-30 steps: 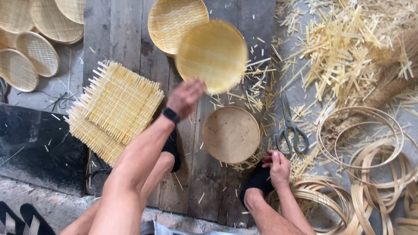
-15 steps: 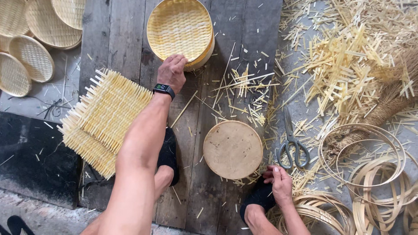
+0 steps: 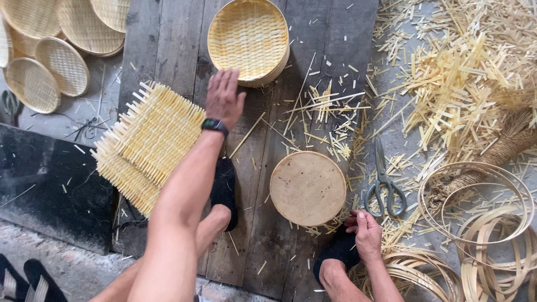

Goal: The person weaves a round bamboo basket by placing a pre-woven square mat into a circular frame, then uses shears to trim the excess bamboo strips around the edge. The process is repeated for multiple baskets.

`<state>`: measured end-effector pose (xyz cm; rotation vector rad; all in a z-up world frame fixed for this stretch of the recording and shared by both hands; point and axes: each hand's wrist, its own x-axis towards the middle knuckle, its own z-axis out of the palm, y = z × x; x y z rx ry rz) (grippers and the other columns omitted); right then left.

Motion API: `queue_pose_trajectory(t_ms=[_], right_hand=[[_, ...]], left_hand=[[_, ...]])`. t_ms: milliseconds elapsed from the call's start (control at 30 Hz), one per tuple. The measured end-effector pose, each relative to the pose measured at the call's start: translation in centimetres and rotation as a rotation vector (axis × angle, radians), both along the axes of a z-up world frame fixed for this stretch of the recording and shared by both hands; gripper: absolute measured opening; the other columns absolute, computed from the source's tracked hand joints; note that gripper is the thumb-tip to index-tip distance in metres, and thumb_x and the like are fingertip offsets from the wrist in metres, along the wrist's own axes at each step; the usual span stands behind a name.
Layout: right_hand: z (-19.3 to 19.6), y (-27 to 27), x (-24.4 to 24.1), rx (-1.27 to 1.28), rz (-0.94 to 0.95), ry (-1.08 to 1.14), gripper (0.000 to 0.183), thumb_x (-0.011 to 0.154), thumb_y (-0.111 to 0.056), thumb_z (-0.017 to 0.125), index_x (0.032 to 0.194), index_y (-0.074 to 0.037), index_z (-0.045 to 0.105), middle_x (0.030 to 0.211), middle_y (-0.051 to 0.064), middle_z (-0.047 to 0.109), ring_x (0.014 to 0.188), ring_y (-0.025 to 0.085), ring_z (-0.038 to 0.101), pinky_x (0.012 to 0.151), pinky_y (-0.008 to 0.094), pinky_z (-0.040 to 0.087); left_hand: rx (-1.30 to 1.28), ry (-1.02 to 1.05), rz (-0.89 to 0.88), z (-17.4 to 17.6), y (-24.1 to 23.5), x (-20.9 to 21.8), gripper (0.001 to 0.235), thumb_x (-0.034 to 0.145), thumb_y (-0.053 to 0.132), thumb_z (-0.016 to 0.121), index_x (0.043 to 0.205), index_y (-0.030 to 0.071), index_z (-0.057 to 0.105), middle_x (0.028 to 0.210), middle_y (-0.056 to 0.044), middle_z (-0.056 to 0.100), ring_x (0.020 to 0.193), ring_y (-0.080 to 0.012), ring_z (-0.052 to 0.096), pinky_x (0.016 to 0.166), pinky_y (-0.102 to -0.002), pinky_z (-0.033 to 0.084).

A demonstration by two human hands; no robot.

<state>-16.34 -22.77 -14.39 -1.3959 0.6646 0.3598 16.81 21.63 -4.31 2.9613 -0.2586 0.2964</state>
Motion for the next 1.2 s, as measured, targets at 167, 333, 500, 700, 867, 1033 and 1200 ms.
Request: queue_pose_trajectory(t_ms=[167, 333, 500, 700, 867, 1033, 1200], right_hand=[[0.0, -0.2, 0.4, 0.035, -0.021, -0.010, 0.037, 0.109, -0.025, 0.049, 0.115, 0.007, 0.065, 0.088, 0.014, 0.071, 0.076, 0.017, 0.067, 0.064, 0.028, 0.055], [-0.5, -0.1, 0.1, -0.002, 0.001, -0.025, 0.037, 0.110, -0.025, 0.049, 0.115, 0.007, 0.065, 0.088, 0.015, 0.072, 0.076, 0.018, 0.068, 0.064, 0.028, 0.054], [-1.0, -0.2, 0.2, -0.006, -0.004, -0.054, 0.036, 0.111, -0.024, 0.048, 0.115, 0.007, 0.064, 0.089, 0.014, 0.071, 0.076, 0.019, 0.068, 0.063, 0.028, 0.055], [-1.3, 0.0, 0.4, -0.025, 0.001, -0.054, 0.035, 0.112, -0.024, 0.047, 0.116, 0.007, 0.064, 0.089, 0.014, 0.070, 0.076, 0.019, 0.067, 0.063, 0.028, 0.054], [-1.1, 0.0, 0.4, 0.029, -0.030, -0.052, 0.035, 0.112, -0.024, 0.048, 0.115, 0.007, 0.063, 0.089, 0.014, 0.070, 0.075, 0.020, 0.067, 0.062, 0.029, 0.054], [-0.9, -0.4, 0.3, 0.080, -0.050, -0.062, 0.033, 0.111, -0.023, 0.049, 0.116, 0.006, 0.063, 0.091, 0.014, 0.069, 0.077, 0.019, 0.067, 0.063, 0.028, 0.055], [-1.0, -0.3, 0.3, 0.074, -0.040, -0.046, 0.033, 0.112, -0.023, 0.049, 0.116, 0.007, 0.063, 0.091, 0.014, 0.069, 0.077, 0.019, 0.067, 0.063, 0.028, 0.055]], left_hand=[[0.097, 0.478, 0.372, 3.7, 5.6, -8.9, 0.123, 0.067, 0.042, 0.094, 0.155, -0.003, 0.020, 0.157, -0.029, 0.033, 0.147, -0.0409, 0.029, 0.123, -0.050, 0.022], [0.129, 0.705, 0.593, 4.3, 9.4, -15.7, 0.093, 0.069, 0.045, 0.092, 0.136, -0.001, 0.047, 0.141, -0.025, 0.050, 0.135, -0.0405, 0.046, 0.113, -0.047, 0.039], [-0.041, 0.552, 0.444, 4.6, 11.0, -17.2, 0.046, 0.083, 0.038, 0.076, 0.117, 0.009, 0.065, 0.115, -0.017, 0.064, 0.110, -0.0364, 0.062, 0.096, -0.047, 0.050], [-0.230, 0.457, 0.604, 6.5, 11.6, -18.2, 0.035, 0.098, 0.032, 0.061, 0.131, 0.021, 0.068, 0.114, -0.016, 0.074, 0.104, -0.0305, 0.071, 0.094, -0.042, 0.056], [-0.121, 0.419, 0.318, 5.3, 10.8, -18.7, 0.075, 0.076, 0.039, 0.086, 0.137, 0.007, 0.057, 0.137, -0.020, 0.059, 0.125, -0.0361, 0.056, 0.105, -0.044, 0.044], [0.128, 0.699, 0.539, 3.3, 11.1, -18.9, 0.090, 0.071, 0.040, 0.090, 0.141, 0.003, 0.047, 0.155, -0.023, 0.038, 0.142, -0.0397, 0.037, 0.115, -0.043, 0.034], [0.117, 0.724, 0.532, 3.3, 11.9, -19.4, 0.085, 0.075, 0.042, 0.086, 0.141, 0.004, 0.049, 0.153, -0.023, 0.044, 0.141, -0.0384, 0.045, 0.116, -0.044, 0.039]])
